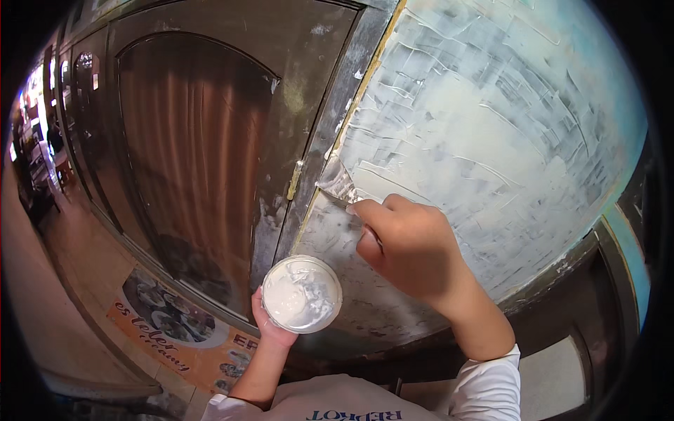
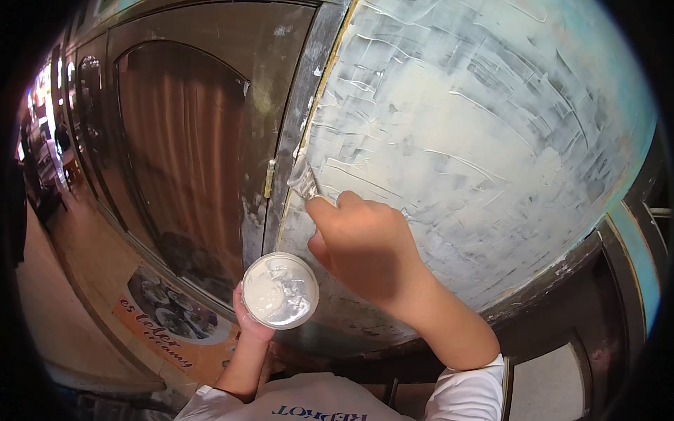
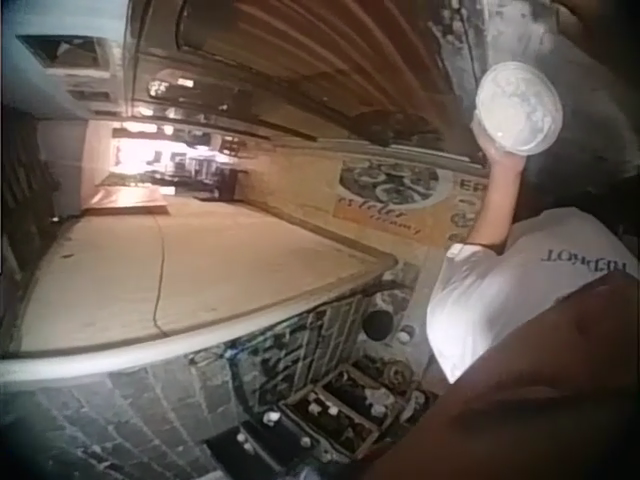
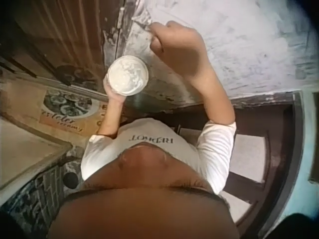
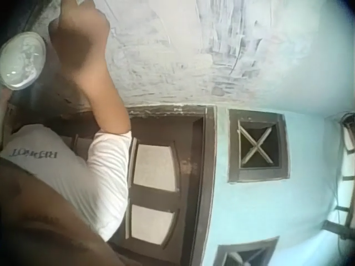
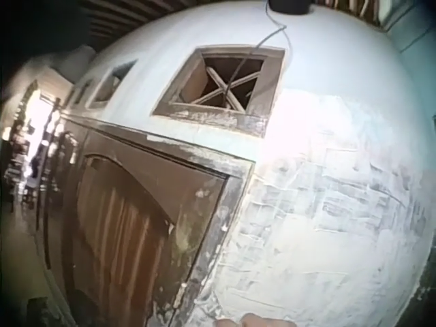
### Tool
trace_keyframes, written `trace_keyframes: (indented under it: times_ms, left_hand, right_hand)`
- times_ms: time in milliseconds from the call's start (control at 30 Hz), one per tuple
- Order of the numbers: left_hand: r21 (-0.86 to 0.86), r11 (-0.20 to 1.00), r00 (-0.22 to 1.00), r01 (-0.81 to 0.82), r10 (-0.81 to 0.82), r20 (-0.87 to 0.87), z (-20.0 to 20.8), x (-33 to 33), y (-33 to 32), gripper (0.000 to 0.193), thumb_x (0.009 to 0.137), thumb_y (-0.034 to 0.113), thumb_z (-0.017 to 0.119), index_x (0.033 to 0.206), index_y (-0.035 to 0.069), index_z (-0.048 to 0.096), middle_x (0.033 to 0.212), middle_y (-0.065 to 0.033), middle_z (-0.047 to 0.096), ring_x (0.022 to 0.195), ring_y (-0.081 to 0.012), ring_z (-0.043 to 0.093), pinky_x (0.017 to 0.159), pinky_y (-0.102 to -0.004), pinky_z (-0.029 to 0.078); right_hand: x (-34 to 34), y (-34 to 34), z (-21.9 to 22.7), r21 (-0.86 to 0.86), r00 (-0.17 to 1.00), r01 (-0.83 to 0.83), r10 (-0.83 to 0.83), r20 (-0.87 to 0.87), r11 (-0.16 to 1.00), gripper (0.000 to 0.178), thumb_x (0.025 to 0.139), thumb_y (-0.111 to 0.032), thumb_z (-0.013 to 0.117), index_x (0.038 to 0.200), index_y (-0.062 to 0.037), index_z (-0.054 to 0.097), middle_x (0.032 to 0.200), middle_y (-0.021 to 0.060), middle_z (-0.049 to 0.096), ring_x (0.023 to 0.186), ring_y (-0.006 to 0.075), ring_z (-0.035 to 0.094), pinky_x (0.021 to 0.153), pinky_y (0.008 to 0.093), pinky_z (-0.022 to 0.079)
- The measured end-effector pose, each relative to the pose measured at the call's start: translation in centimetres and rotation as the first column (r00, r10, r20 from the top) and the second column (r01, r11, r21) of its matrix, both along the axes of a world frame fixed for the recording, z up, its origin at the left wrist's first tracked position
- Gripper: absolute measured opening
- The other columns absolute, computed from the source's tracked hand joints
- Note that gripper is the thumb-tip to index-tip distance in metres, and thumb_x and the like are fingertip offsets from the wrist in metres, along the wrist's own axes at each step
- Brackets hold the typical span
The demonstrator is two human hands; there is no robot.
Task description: Applying putty or plaster to a wall using a putty knife and fingers.
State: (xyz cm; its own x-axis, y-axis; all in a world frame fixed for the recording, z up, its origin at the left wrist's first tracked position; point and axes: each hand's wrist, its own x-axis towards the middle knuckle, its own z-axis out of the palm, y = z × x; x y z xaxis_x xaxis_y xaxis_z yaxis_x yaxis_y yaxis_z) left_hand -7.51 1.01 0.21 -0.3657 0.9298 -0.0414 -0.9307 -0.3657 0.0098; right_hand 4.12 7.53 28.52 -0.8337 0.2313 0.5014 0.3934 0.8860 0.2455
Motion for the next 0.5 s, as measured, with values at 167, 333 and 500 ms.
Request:
trace_keyframes:
  times_ms: [167,333,500]
  left_hand:
    - [-0.026,1.000,1.000,0.000,0.000,-0.009,-0.1,0.0,0.1,0.059,0.089,0.048,0.039,0.131,0.008,0.052,0.131,-0.0118,0.054,0.119,-0.0318,0.052,0.102,-0.0456,0.040]
    - [-0.017,1.000,1.000,0.018,-0.018,0.014,-0.3,-0.1,0.3,0.058,0.089,0.048,0.041,0.129,0.008,0.054,0.129,-0.0116,0.056,0.117,-0.0318,0.053,0.101,-0.0454,0.041]
    - [-0.014,1.000,1.000,-0.003,0.003,-0.011,-0.1,-0.2,0.0,0.059,0.088,0.049,0.042,0.129,0.008,0.053,0.129,-0.0116,0.056,0.117,-0.0322,0.053,0.100,-0.0452,0.042]
  right_hand:
    - [0.0,-0.1,1.1,0.027,1.000,0.027,-0.027,-0.010,0.999,0.021,0.070,-0.006,0.061,0.090,-0.0071,0.065,0.062,0.0113,0.053,0.054,0.0301,0.055,0.049,0.0378,0.046]
    - [-0.1,-0.7,2.0,0.000,0.995,0.100,-0.100,-0.006,0.995,0.023,0.072,-0.008,0.060,0.094,-0.0073,0.066,0.063,0.0118,0.056,0.056,0.0303,0.057,0.052,0.0389,0.047]
    - [0.0,-0.4,2.3,-0.048,0.999,0.051,-0.051,0.001,0.998,0.022,0.077,-0.013,0.060,0.098,-0.0061,0.060,0.068,0.0152,0.057,0.058,0.0341,0.059,0.054,0.0436,0.050]
